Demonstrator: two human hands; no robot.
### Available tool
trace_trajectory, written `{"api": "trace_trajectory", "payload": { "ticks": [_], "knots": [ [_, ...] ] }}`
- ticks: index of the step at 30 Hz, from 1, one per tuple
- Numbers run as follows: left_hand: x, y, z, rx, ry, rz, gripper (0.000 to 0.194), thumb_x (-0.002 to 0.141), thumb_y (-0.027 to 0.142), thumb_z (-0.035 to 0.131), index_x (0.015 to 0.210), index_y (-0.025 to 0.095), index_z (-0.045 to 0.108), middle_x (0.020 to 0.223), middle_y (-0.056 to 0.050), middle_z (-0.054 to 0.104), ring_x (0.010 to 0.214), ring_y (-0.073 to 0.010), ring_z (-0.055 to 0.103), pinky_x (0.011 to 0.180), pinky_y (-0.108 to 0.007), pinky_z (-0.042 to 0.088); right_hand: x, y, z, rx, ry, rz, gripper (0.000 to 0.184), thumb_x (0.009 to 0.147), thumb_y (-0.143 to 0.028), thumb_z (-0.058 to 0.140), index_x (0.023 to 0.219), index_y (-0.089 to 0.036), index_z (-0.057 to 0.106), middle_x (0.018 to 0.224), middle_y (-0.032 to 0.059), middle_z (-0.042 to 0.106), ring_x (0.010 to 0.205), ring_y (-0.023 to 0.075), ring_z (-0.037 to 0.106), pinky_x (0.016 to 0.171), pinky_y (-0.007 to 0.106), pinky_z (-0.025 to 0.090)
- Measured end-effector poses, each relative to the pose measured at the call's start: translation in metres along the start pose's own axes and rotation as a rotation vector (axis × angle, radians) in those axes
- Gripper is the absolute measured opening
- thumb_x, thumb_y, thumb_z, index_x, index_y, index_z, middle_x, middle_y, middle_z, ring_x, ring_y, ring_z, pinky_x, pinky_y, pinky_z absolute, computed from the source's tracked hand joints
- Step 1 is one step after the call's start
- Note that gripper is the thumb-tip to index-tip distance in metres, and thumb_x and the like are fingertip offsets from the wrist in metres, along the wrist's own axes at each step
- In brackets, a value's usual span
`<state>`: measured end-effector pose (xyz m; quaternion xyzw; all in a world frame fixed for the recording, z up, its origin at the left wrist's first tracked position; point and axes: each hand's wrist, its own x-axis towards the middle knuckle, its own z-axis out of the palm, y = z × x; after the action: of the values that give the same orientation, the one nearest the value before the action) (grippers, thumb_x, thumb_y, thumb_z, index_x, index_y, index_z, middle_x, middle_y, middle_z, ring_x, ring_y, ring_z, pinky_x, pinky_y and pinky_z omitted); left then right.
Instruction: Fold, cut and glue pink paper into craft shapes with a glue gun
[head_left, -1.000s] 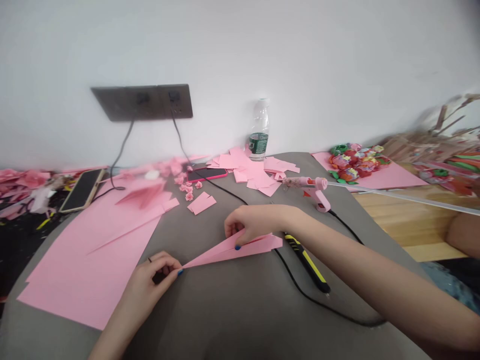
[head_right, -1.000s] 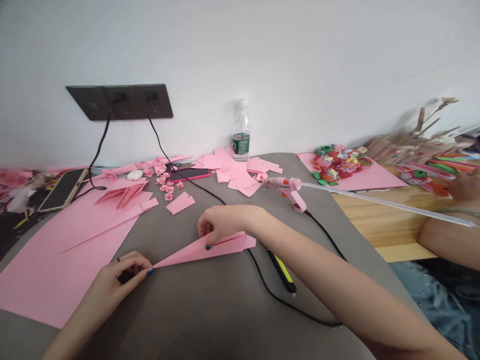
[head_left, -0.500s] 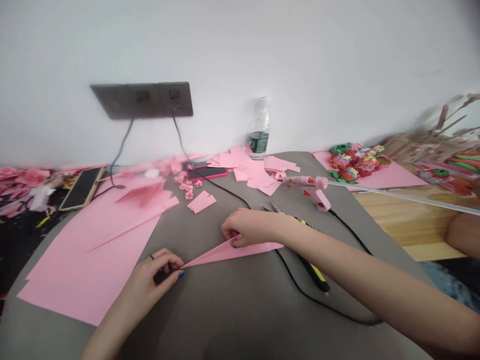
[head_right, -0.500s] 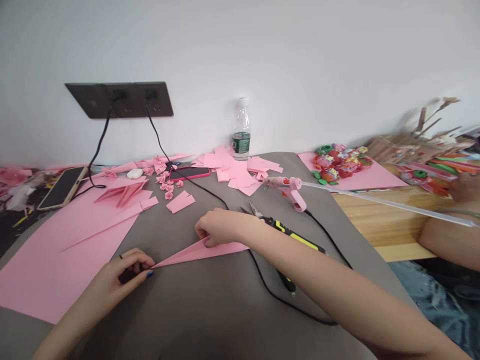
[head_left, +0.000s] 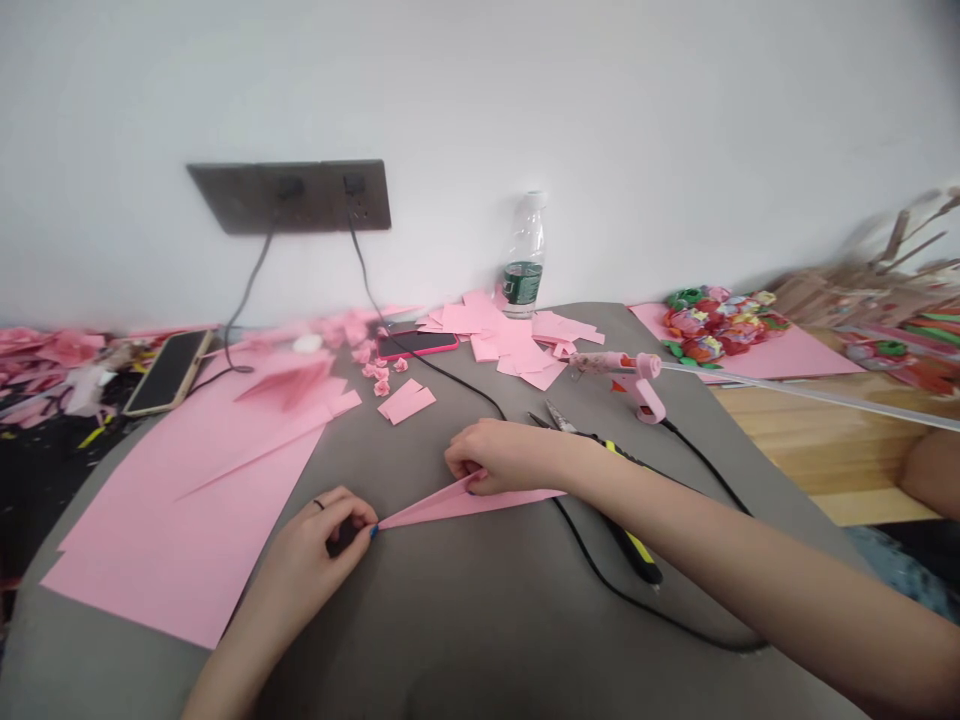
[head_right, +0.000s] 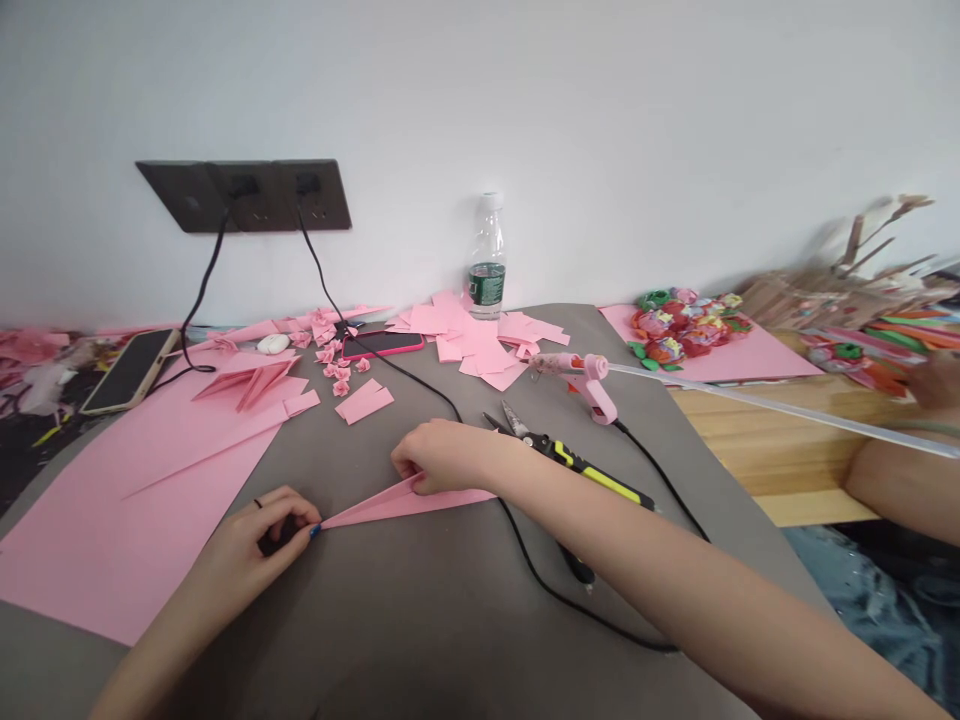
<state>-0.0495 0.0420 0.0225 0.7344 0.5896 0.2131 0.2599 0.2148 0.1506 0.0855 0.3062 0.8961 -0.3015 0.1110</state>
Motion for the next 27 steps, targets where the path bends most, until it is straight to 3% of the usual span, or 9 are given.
{"api": "trace_trajectory", "payload": {
  "ticks": [13,21,27],
  "knots": [
    [0.005,0.013,0.001,0.041,-0.027,-0.077,0.02,0.081,0.031,0.049,0.079,0.025,0.068,0.079,-0.001,0.067,0.065,-0.0181,0.056,0.06,-0.028,0.04,0.001,0.001,0.0,0.041,0.018,-0.111,0.031,0.075,0.001,0.057,0.065,-0.021,0.039,0.073,-0.0041,0.047,0.069,0.0139,0.043,0.066,0.028,0.03],
    [0.009,0.014,0.0,0.085,-0.057,-0.069,0.016,0.077,0.026,0.049,0.075,0.025,0.064,0.076,0.001,0.065,0.062,-0.0166,0.055,0.058,-0.026,0.039,-0.006,0.003,0.0,0.111,0.076,-0.137,0.025,0.078,0.004,0.055,0.081,-0.021,0.061,0.09,0.0012,0.063,0.089,0.0187,0.058,0.071,0.027,0.038],
    [0.01,0.016,-0.001,0.139,-0.069,-0.07,0.014,0.076,0.022,0.049,0.077,0.026,0.063,0.076,0.003,0.063,0.062,-0.0158,0.056,0.058,-0.026,0.037,-0.011,0.004,0.011,0.137,0.183,-0.098,0.023,0.081,0.003,0.058,0.086,-0.018,0.064,0.094,0.0034,0.062,0.091,0.0194,0.061,0.075,0.027,0.043]
  ]
}}
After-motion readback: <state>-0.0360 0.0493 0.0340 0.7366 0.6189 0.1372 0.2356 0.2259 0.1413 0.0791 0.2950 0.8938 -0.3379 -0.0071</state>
